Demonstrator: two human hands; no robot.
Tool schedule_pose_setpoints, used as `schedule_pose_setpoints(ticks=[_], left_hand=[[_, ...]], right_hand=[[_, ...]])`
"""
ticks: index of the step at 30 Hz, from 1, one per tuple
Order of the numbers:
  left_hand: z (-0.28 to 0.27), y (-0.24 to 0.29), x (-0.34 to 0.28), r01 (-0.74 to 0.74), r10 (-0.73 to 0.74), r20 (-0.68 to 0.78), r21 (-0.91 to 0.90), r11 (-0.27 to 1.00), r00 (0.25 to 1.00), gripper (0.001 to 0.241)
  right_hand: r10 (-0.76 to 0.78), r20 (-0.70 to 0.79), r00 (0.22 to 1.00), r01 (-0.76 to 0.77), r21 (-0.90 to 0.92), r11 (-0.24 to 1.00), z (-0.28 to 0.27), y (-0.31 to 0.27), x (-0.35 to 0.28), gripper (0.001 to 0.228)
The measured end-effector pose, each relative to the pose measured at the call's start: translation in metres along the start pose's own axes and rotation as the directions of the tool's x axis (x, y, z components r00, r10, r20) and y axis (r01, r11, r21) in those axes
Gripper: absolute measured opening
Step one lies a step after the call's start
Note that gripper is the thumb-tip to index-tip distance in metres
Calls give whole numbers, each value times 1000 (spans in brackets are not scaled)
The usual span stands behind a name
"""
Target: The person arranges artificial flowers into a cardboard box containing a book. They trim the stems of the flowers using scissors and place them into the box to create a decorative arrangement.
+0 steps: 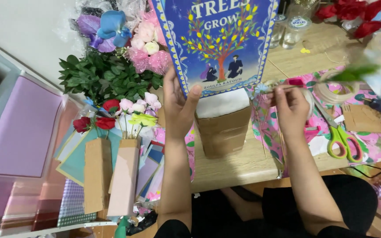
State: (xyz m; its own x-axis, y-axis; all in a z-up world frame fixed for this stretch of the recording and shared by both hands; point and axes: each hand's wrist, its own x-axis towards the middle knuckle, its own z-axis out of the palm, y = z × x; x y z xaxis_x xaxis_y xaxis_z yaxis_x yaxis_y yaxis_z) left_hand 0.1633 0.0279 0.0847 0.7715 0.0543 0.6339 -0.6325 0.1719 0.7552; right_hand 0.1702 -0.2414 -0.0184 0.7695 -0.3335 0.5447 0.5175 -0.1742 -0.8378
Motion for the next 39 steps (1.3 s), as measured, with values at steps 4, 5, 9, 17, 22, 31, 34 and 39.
schedule_pose_setpoints(ticks=[4,5,9,17,22,31,34,39], left_hand=[[9,21,-5,88,-88,0,-27,996,996,69],[10,23,-6,77,-77,10,-24,997,997,69],[6,12,-8,-21,22,34,-9,1000,999,67],[13,22,-21,-94,93,25,58,994,995,61],[14,16,-28,-83,83,19,31,996,996,63],[17,20,-25,-93,93,4,22,995,996,63],[16,13,-27,-71,71,-10,23,997,997,66],[17,15,-28,-79,80,-27,29,996,996,68]], right_hand=[[-140,51,989,132,140,981,-2,-106,12,10],[-243,158,957,243,18,970,-3,-127,13,12],[-364,340,867,445,-201,872,27,-161,10,19],[-395,304,867,479,-292,828,47,-145,-9,19],[-428,334,840,527,-311,791,41,-142,-14,21],[-474,341,811,574,-314,756,33,-142,-7,19],[-500,293,815,574,-283,768,33,-142,-6,17],[-483,322,814,572,-303,762,32,-146,-5,19]])
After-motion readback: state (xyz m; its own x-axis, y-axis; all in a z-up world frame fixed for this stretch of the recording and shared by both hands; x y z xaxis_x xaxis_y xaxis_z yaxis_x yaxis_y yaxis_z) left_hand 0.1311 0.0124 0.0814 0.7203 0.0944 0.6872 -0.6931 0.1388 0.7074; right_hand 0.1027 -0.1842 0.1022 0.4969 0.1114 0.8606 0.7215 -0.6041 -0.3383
